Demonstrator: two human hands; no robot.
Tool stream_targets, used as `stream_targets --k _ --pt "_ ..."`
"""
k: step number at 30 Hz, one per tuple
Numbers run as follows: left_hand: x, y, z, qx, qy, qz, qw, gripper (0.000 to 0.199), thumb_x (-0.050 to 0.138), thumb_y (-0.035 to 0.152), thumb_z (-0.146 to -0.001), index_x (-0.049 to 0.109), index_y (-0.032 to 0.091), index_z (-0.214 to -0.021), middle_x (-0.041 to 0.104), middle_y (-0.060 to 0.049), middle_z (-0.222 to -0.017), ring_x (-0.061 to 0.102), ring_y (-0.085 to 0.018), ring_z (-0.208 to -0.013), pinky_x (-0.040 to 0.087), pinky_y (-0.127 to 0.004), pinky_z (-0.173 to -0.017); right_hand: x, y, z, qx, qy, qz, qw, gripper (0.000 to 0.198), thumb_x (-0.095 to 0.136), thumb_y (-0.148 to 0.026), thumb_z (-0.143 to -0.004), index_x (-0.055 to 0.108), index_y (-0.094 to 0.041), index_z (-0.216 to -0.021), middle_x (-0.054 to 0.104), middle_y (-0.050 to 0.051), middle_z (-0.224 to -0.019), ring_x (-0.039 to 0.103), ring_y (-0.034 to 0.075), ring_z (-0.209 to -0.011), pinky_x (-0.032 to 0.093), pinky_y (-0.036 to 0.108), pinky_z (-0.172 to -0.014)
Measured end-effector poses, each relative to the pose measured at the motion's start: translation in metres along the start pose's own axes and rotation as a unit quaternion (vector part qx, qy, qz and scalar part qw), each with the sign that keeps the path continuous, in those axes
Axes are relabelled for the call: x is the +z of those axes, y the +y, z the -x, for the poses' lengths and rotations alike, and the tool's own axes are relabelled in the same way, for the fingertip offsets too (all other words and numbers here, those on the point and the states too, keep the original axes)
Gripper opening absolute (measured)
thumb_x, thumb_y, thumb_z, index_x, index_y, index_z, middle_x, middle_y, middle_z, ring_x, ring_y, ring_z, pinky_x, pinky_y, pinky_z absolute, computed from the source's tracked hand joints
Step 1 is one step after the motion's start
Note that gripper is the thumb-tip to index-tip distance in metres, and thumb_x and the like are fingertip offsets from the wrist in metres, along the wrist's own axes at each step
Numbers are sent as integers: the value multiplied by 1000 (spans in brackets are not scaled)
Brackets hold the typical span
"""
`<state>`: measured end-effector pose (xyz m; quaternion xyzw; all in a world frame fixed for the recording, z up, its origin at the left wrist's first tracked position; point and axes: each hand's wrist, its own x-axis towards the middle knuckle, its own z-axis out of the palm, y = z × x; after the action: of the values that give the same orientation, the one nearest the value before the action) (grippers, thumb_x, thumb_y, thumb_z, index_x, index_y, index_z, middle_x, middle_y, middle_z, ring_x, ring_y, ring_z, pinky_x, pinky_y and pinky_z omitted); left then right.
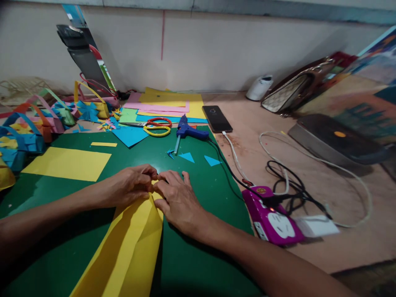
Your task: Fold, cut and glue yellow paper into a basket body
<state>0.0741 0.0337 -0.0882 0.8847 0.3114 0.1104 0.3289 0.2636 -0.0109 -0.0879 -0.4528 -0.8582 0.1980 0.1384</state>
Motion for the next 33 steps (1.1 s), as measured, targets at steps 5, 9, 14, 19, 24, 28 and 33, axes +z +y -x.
stream_targets --k 5,9,14,19,24,28,33 --pt "1 1 0 -3 2 -5 1000 13 53 4 -78 56 16 -73 55 -6 -96 56 -18 -91 45 -28 -76 -2 -3 0 16 9 -29 999 13 52 -12 -82 58 -21 -90 58 6 -112 49 23 -111 29 47 -95" --pt "0 1 0 1 -1 -3 1000 13 53 4 -79 55 15 -73 54 -6 -97 56 -18 -91 45 -28 -77 -3 -4 0 24 6 -43 999 16 54 -10 -80 57 -21 -91 58 6 -112 48 22 -111 27 48 -96" --pt "-1 -1 0 23 -5 8 1000 13 52 5 -80 55 15 -73 54 -6 -96 55 -17 -90 43 -27 -76 -1 -3 0 35 4 -43 998 20 58 -9 -77 57 -21 -93 57 6 -113 47 23 -113 25 50 -98" --pt "-1 -2 0 30 -2 15 999 15 49 5 -81 55 16 -72 53 -5 -96 55 -16 -91 43 -26 -76 0 -3 0 26 2 -42 999 19 58 -8 -77 56 -21 -92 57 6 -113 46 24 -113 24 49 -97" --pt "0 -2 0 29 2 9 1000 13 51 6 -81 55 15 -72 54 -5 -96 55 -17 -91 44 -27 -77 1 -2 -1 29 2 -33 999 16 59 -10 -79 58 -20 -90 57 7 -113 46 24 -115 25 47 -97" --pt "1 -2 0 23 3 3 1000 13 52 6 -80 55 16 -72 54 -5 -96 56 -17 -91 44 -27 -77 2 -2 -1 31 -1 -34 999 17 61 -9 -78 59 -19 -92 57 7 -113 46 24 -114 25 47 -97" --pt "-2 -2 -1 28 1 15 999 15 50 4 -80 55 16 -71 54 -5 -96 55 -16 -90 43 -26 -76 1 -2 -1 31 0 -40 999 17 60 -9 -78 59 -19 -92 58 7 -112 47 24 -114 25 48 -97"
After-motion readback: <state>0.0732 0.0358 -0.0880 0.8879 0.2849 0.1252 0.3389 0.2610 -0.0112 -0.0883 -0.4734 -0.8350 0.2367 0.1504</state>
